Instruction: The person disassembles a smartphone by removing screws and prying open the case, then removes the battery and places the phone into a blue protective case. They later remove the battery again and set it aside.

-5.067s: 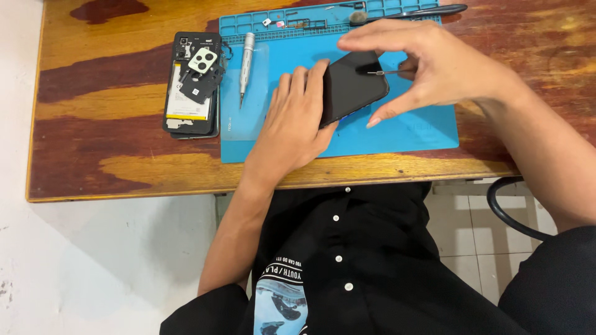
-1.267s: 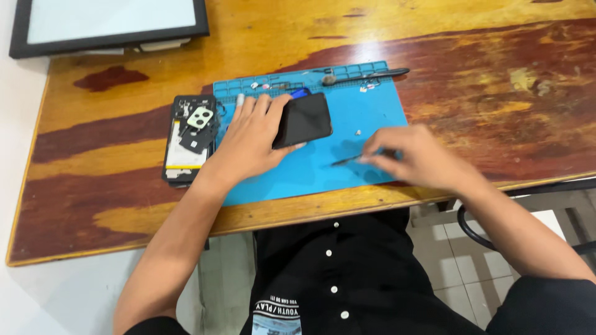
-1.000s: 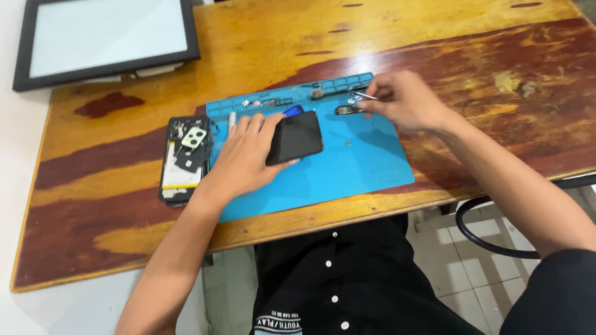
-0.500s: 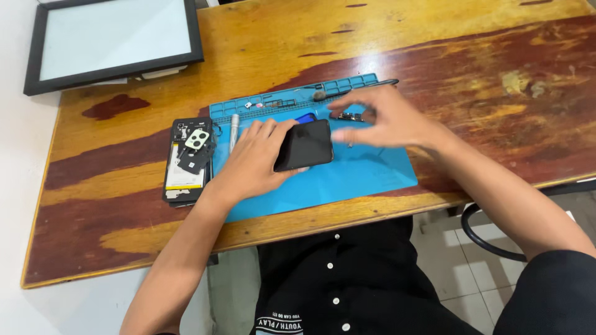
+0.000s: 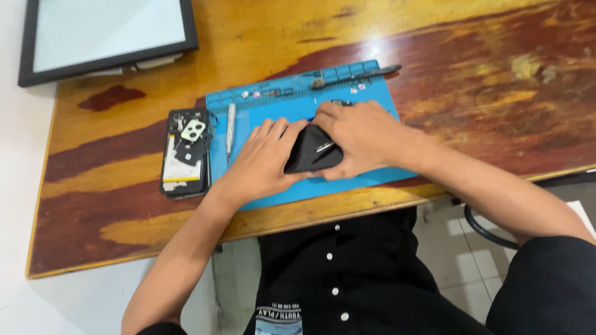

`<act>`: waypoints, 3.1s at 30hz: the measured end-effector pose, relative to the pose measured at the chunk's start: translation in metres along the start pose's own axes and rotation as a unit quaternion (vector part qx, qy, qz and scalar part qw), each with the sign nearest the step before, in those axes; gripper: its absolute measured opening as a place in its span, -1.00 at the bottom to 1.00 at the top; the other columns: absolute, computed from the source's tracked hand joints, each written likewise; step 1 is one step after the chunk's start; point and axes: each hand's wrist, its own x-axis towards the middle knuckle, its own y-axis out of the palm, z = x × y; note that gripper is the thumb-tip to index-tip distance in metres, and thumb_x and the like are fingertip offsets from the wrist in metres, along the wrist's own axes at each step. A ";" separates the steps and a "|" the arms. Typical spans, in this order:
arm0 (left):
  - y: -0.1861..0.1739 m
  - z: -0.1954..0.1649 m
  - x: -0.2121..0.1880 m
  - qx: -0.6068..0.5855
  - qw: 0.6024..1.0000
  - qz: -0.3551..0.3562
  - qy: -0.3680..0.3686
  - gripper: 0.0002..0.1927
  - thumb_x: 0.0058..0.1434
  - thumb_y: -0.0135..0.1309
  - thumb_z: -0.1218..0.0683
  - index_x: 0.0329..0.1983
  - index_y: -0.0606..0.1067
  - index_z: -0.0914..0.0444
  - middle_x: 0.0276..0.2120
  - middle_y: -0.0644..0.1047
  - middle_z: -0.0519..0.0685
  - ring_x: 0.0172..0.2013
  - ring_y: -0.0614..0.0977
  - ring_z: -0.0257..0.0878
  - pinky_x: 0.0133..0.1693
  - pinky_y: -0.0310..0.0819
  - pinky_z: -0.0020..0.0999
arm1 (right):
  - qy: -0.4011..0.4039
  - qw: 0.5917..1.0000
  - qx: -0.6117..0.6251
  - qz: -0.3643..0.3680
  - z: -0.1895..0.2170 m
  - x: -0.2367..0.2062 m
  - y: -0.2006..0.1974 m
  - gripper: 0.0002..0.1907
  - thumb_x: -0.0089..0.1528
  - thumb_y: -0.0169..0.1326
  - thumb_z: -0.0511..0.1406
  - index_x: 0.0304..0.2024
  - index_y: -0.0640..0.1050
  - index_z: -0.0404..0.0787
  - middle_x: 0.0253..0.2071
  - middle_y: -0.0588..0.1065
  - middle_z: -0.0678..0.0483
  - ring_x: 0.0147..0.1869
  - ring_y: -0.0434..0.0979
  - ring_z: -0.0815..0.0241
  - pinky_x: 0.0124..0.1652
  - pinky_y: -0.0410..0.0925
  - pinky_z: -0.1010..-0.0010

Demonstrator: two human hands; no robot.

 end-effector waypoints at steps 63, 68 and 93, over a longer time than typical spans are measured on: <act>-0.034 0.042 -0.016 -0.094 0.990 0.097 -0.033 -0.11 -0.14 0.44 -0.15 0.22 0.45 0.34 -0.02 0.51 0.11 0.08 0.49 0.06 0.09 0.38 -0.15 | 0.052 0.993 0.075 0.076 -0.019 -0.004 0.012 -0.18 -0.20 0.37 0.10 -0.12 0.59 -0.38 -0.08 0.48 -0.03 -0.20 0.57 -0.08 -0.23 0.45 0.16; -0.029 0.037 -0.016 -0.076 0.992 0.095 -0.022 -0.15 -0.14 0.45 -0.15 0.18 0.47 0.33 0.00 0.50 0.08 0.08 0.45 0.04 0.09 0.38 -0.15 | 0.066 0.989 0.079 0.104 -0.018 -0.003 0.014 -0.13 -0.21 0.39 0.11 -0.09 0.56 -0.40 -0.09 0.45 -0.05 -0.17 0.57 -0.08 -0.22 0.45 0.16; -0.029 0.035 -0.014 -0.080 0.992 0.092 -0.015 -0.23 -0.12 0.41 -0.15 0.13 0.53 0.33 -0.02 0.51 0.10 0.06 0.48 0.05 0.06 0.40 -0.14 | 0.083 0.978 0.132 0.138 -0.008 -0.008 0.002 -0.13 -0.11 0.30 -0.05 0.19 0.41 -0.31 -0.08 0.51 -0.17 -0.03 0.55 -0.15 -0.11 0.42 0.08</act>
